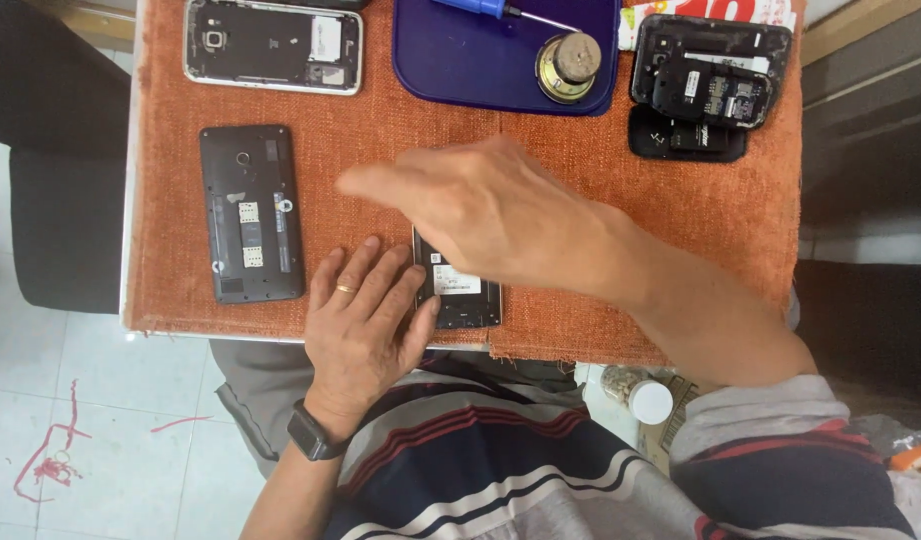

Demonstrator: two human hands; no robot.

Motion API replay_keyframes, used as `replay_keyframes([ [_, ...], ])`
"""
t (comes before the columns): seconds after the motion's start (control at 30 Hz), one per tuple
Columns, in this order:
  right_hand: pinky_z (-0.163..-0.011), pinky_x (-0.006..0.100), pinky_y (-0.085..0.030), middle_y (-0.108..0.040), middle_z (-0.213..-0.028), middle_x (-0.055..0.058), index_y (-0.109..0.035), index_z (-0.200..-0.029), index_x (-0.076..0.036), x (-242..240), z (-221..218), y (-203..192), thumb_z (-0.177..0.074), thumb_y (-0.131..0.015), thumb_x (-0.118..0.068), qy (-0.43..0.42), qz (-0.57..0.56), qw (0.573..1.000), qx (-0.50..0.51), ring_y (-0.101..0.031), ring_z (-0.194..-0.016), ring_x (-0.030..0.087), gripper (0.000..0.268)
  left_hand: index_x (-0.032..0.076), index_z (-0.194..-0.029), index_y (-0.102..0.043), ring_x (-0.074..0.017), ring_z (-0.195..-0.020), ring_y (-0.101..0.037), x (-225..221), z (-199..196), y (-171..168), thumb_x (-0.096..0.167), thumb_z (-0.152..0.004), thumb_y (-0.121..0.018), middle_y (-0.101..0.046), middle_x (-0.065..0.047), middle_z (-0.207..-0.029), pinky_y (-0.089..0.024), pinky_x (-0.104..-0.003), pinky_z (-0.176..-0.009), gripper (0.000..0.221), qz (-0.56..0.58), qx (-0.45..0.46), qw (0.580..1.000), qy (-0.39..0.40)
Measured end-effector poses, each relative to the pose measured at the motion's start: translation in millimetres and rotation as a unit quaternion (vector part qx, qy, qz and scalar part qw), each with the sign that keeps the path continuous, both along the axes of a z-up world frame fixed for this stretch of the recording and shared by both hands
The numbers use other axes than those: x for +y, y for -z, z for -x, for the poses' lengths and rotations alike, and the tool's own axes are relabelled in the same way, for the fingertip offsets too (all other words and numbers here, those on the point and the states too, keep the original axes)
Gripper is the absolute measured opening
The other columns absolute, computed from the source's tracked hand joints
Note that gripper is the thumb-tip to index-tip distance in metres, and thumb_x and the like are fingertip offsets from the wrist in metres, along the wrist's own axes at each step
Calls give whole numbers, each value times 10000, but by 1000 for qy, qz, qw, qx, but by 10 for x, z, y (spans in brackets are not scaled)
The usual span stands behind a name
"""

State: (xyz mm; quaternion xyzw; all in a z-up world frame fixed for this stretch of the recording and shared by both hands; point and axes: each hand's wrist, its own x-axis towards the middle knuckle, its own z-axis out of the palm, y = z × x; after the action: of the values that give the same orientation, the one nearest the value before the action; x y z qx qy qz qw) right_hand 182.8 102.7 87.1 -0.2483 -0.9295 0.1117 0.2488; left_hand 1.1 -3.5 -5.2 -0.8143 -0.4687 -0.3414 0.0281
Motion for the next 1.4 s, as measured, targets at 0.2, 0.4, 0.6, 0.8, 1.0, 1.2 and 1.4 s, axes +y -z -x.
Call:
replay_keyframes([
  [0.2,-381,277,-424,-616,-729,37,-645,-1230,14,14,-34,33,-993,-654,152,-61,-36,997,0,-534,-508,140,274,84,-1058,-745,-335,-1151,-682,-3,0,-1,295,-999,-684,-737,-108,-1174,-447,-479,-1039,227,-2,4,1000,-3],
  [0.4,-878,451,-552,-702,-1256,215,-592,-1369,49,-4,-7,-153,-968,-497,123,-82,104,991,-17,-714,-1032,369,419,86,-1089,-734,-322,-1176,-663,-32,39,5,288,-1013,-669,-718,-113,-1208,-454,-489,-1038,225,12,-14,1000,-5],
  [0.6,-681,392,-515,-768,-985,157,-689,-1249,22,27,-16,-100,-1031,-669,44,7,4,1000,-22,-720,-810,275,220,85,-1104,-721,-331,-1183,-660,-27,40,75,319,-1012,-689,-708,-106,-1215,-460,-510,-1053,254,-5,-27,1000,2],
  [0.8,-848,405,-591,-757,-1139,215,-646,-1329,50,-23,24,-163,-1019,-630,85,-56,69,996,-30,-744,-941,313,312,84,-1079,-741,-335,-1174,-666,-28,32,64,310,-994,-722,-717,-115,-1187,-473,-517,-1040,242,-9,-31,999,0],
  [1.0,-903,439,-608,-726,-1182,253,-593,-1392,65,-19,34,-195,-988,-553,147,-76,98,992,-31,-733,-997,349,414,80,-1079,-745,-334,-1175,-667,-26,34,60,306,-995,-714,-722,-117,-1199,-478,-521,-1038,243,-8,-33,999,1],
  [1.2,-743,394,-547,-784,-1106,192,-678,-1293,35,0,-17,-112,-1033,-678,50,-4,5,1000,-20,-744,-891,298,260,87,-1074,-741,-330,-1177,-672,-23,26,54,304,-1001,-710,-720,-104,-1199,-475,-511,-1042,231,-9,-34,999,0],
  [1.4,-837,453,-636,-709,-1221,290,-496,-1471,35,-36,3,-135,-1036,-564,97,-54,97,993,-31,-730,-920,374,445,75,-1070,-744,-336,-1165,-679,-25,19,58,301,-998,-713,-730,-118,-1179,-482,-514,-1032,239,-14,-39,999,2],
])
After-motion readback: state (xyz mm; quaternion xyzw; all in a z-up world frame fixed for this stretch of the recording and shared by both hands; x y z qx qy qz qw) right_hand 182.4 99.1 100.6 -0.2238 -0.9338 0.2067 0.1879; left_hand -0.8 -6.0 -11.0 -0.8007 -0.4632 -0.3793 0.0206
